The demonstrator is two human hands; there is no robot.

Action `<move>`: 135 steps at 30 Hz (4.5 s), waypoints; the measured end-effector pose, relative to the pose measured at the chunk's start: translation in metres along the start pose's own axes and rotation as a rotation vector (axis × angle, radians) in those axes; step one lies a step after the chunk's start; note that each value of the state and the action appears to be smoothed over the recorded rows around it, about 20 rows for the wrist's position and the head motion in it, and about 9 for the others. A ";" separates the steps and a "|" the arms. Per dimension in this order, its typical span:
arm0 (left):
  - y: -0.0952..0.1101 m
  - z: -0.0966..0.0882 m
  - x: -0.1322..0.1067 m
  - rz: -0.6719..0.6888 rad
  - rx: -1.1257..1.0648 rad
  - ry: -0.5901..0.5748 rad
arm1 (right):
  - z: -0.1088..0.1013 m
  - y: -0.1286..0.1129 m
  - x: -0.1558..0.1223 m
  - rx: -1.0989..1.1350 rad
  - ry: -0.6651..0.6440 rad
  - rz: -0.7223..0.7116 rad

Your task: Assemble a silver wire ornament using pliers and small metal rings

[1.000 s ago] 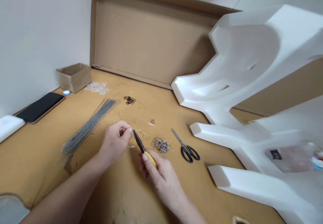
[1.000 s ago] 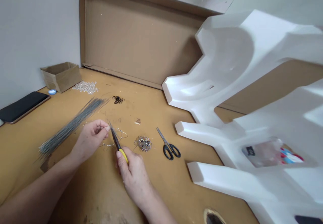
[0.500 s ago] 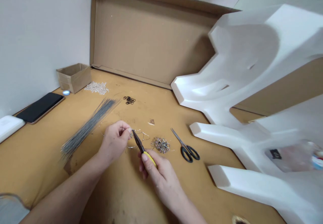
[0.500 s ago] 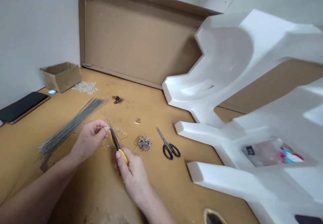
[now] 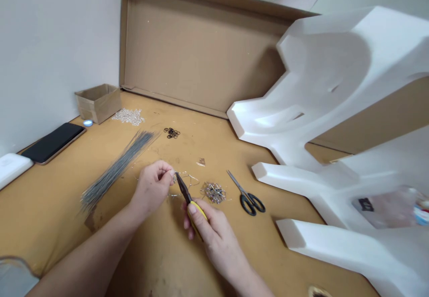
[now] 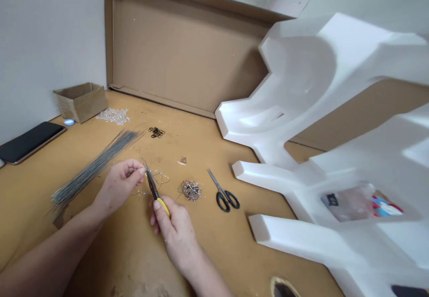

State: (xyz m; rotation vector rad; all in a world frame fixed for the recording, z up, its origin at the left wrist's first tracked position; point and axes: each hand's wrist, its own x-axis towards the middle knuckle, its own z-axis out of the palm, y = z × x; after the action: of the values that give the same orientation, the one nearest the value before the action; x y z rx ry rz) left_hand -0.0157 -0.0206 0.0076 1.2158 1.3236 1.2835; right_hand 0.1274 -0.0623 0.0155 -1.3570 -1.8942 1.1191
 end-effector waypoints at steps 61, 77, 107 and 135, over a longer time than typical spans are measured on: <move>-0.002 -0.002 0.001 -0.005 0.018 -0.015 | 0.003 0.001 0.000 0.228 -0.012 0.092; -0.002 -0.003 0.003 -0.011 0.009 0.000 | 0.004 0.004 0.001 0.262 -0.033 0.081; -0.001 -0.006 0.002 -0.033 0.003 -0.079 | -0.002 0.005 0.001 0.080 -0.047 0.053; -0.012 0.001 0.001 0.075 0.155 0.039 | 0.008 0.009 -0.001 -0.419 0.095 -0.077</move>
State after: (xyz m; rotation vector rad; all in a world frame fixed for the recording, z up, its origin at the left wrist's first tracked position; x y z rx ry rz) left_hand -0.0159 -0.0196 -0.0043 1.3644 1.4392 1.2821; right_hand 0.1254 -0.0646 0.0035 -1.5068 -2.1682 0.6271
